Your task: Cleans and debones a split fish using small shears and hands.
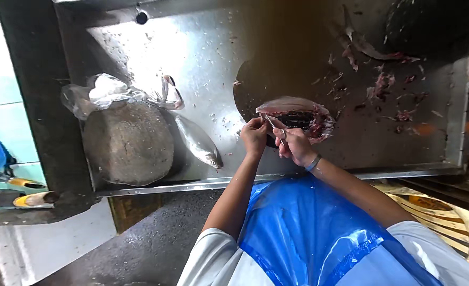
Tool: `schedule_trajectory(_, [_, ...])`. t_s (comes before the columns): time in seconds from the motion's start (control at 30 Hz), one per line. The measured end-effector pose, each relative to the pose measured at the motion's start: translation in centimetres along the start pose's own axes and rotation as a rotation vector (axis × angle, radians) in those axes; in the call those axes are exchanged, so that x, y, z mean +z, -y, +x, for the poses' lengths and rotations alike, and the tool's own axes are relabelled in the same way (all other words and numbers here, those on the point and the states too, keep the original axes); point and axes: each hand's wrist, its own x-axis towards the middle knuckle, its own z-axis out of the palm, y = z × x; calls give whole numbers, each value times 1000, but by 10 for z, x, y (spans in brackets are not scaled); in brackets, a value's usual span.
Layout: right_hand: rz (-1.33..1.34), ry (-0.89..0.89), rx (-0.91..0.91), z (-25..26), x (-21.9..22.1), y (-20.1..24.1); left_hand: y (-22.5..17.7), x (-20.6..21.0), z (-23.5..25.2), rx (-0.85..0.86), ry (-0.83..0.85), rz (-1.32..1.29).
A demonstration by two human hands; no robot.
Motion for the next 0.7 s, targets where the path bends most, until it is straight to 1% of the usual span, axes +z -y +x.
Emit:
schedule_trajectory(0.13, [-108, -25, -141, 21, -4, 0, 3, 1, 1, 4, 4, -7])
schedule_trajectory(0.2, [-230, -32, -261, 20, -4, 5, 5, 2, 2, 18, 7, -6])
schedule_trajectory(0.3, [-554, 2, -571, 6, -5, 39, 5, 0, 2, 41, 10, 27])
schedule_trajectory(0.33, [-675, 21, -635, -4, -5, 55, 3, -2, 0, 25, 16, 38])
schedule_trajectory(0.37, [-720, 57, -648, -12, -8, 73, -1, -3, 2, 2, 20, 45])
schedule_trajectory(0.4, [-617, 116, -599, -15, -14, 83, -2, -4, 2, -24, 29, 45])
schedule_trajectory(0.43, [-361, 178, -488, -15, -23, 82, 1, -5, 0, -46, 44, 37])
schedule_trajectory(0.47, [-126, 193, -317, -13, -33, 74, 2, -5, -4, -78, 65, 12])
schedule_trajectory(0.5, [-5, 129, -165, -12, -39, 66, 3, -4, -7, -105, 90, -28])
schedule_trajectory(0.53, [44, 88, -79, -13, -44, 55, 3, -4, -10, -128, 109, -72])
schedule_trajectory(0.57, [62, 101, -2, -17, -46, 43, 4, -4, -14, -160, 129, -120])
schedule_trajectory(0.63, [101, 174, 124, -24, -45, 19, 10, -6, -27, -217, 168, -203])
schedule_trajectory(0.7, [170, 233, 256, -16, -42, 0, 11, -4, -29, -210, 180, -260])
